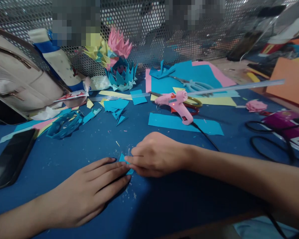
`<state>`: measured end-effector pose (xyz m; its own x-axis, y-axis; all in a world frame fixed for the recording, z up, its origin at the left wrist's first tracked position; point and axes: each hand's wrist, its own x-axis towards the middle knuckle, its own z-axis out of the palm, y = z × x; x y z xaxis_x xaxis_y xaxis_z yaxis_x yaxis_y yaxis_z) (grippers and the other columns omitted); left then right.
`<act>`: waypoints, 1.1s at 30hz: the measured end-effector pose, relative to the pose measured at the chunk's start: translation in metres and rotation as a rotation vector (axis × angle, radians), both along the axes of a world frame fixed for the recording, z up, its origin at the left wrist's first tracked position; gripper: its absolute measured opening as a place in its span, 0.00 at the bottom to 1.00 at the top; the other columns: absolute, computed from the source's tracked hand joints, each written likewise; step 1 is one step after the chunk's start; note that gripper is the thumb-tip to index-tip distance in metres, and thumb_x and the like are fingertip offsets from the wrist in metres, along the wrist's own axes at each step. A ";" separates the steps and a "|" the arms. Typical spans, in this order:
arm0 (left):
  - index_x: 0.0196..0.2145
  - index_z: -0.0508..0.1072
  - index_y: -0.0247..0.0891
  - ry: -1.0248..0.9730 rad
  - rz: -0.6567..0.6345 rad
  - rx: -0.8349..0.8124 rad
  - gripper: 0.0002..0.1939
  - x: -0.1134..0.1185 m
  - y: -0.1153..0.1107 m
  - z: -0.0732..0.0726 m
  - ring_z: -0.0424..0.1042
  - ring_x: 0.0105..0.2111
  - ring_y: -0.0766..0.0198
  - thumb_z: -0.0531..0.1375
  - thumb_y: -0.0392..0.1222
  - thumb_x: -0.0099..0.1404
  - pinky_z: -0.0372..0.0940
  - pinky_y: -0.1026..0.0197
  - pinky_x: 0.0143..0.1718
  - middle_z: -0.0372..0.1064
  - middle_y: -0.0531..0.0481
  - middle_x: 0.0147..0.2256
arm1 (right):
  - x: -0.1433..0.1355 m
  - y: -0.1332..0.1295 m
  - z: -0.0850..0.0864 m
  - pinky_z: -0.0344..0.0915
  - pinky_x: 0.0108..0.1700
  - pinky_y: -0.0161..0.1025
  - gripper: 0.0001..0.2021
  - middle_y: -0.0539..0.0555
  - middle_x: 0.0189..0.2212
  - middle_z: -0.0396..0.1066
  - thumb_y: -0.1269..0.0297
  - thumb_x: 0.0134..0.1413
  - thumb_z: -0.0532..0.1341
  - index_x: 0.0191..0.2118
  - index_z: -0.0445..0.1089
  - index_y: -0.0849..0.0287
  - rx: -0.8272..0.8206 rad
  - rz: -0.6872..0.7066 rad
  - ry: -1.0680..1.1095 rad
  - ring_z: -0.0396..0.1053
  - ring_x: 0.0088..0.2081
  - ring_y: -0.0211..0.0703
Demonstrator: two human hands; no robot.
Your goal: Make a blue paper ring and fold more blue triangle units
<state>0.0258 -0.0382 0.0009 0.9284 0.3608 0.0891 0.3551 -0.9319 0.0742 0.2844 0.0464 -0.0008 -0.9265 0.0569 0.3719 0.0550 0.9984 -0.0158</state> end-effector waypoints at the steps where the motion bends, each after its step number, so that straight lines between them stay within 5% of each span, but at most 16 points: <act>1: 0.64 0.61 0.28 0.001 0.001 -0.001 0.23 0.000 0.000 0.000 0.61 0.62 0.51 0.44 0.37 0.75 0.57 0.46 0.64 0.62 0.38 0.62 | 0.001 0.000 -0.001 0.49 0.25 0.39 0.13 0.46 0.25 0.67 0.64 0.71 0.50 0.50 0.68 0.61 0.014 0.010 0.012 0.58 0.23 0.37; 10: 0.64 0.60 0.27 -0.008 -0.004 0.000 0.24 0.001 0.000 0.000 0.60 0.62 0.50 0.44 0.38 0.75 0.57 0.45 0.64 0.62 0.38 0.62 | 0.004 0.000 0.002 0.53 0.26 0.42 0.10 0.48 0.24 0.67 0.66 0.69 0.52 0.42 0.69 0.60 0.080 0.109 -0.014 0.65 0.26 0.37; 20: 0.63 0.61 0.28 -0.109 0.006 -0.025 0.22 0.001 0.000 0.000 0.65 0.59 0.53 0.46 0.38 0.76 0.60 0.49 0.62 0.66 0.38 0.59 | 0.004 -0.003 0.004 0.51 0.24 0.41 0.12 0.45 0.19 0.61 0.66 0.66 0.52 0.32 0.68 0.59 0.089 0.174 0.067 0.60 0.21 0.36; 25: 0.56 0.66 0.33 -0.360 0.154 -0.148 0.15 0.011 0.020 0.003 0.70 0.50 0.59 0.47 0.35 0.77 0.65 0.56 0.50 0.72 0.41 0.51 | 0.002 -0.003 0.003 0.50 0.24 0.40 0.15 0.45 0.18 0.60 0.66 0.64 0.52 0.25 0.65 0.57 0.075 0.152 0.077 0.57 0.20 0.36; 33: 0.39 0.75 0.36 -0.237 0.181 -0.402 0.03 0.030 0.061 0.019 0.70 0.42 0.62 0.61 0.34 0.70 0.63 0.60 0.45 0.71 0.49 0.39 | 0.000 0.000 -0.004 0.50 0.26 0.39 0.19 0.47 0.16 0.64 0.67 0.65 0.51 0.23 0.68 0.56 -0.121 0.104 0.189 0.59 0.20 0.35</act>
<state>0.0554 0.0231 0.0202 0.8187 0.5635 0.1102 0.4387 -0.7377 0.5133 0.2846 0.0461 -0.0050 -0.8443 0.0196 0.5356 -0.0632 0.9887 -0.1357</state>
